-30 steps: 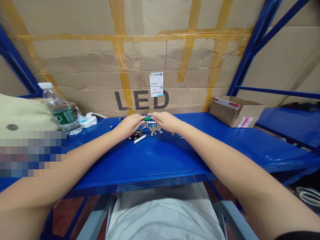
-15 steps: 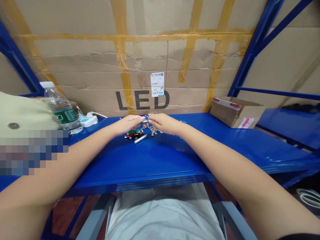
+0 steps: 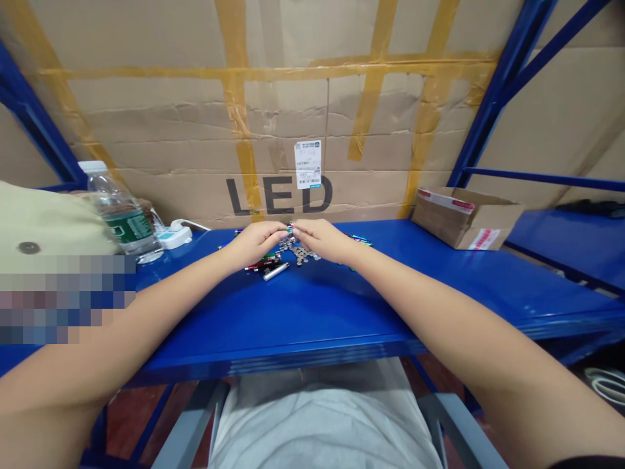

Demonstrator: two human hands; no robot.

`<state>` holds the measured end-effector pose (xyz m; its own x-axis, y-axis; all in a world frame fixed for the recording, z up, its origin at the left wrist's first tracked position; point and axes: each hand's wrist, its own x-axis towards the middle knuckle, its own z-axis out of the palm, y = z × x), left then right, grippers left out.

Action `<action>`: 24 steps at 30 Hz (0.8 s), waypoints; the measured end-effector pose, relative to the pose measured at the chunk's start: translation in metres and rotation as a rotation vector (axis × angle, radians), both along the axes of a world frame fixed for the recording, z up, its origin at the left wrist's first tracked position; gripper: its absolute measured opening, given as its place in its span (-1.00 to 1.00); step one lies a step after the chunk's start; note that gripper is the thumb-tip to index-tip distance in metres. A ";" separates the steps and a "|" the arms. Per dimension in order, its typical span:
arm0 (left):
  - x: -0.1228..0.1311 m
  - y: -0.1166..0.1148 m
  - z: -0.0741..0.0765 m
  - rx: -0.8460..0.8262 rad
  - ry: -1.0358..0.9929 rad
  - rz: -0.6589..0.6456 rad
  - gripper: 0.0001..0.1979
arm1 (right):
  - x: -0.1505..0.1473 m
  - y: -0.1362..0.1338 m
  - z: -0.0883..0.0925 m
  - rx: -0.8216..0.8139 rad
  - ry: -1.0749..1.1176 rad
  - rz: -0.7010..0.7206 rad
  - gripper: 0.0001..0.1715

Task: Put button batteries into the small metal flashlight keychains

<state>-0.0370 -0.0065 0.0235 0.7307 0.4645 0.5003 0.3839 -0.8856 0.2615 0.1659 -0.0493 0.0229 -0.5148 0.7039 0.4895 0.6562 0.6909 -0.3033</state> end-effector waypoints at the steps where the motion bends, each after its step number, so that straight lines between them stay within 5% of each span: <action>1: -0.001 0.002 0.000 0.127 0.019 0.013 -0.58 | -0.002 0.000 -0.001 -0.086 0.103 0.030 -0.66; 6: -0.007 0.009 -0.003 0.548 0.081 0.071 -0.55 | -0.011 0.000 -0.005 -0.469 0.419 0.127 -0.69; 9: -0.007 0.011 -0.004 0.569 0.109 0.076 -0.53 | -0.014 0.000 -0.006 -0.565 0.419 0.121 -0.68; 11: -0.005 0.011 -0.003 0.424 0.088 0.067 -0.52 | -0.013 0.000 -0.005 -0.467 0.304 0.038 -0.65; 16: -0.001 0.003 0.002 -0.295 0.037 -0.012 -0.51 | -0.002 0.001 0.001 0.147 -0.254 -0.266 -0.71; 20: 0.002 -0.003 -0.001 -0.711 -0.060 -0.130 -0.53 | 0.004 0.003 0.002 0.309 -0.505 -0.270 -0.74; 24: 0.007 -0.003 -0.007 -0.795 -0.150 -0.144 -0.57 | 0.004 0.005 0.000 0.326 -0.485 -0.277 -0.76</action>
<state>-0.0298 -0.0092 0.0161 0.7618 0.6282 0.1584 0.1914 -0.4517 0.8714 0.1702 -0.0442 0.0229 -0.5518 0.6967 0.4583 0.8333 0.4828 0.2693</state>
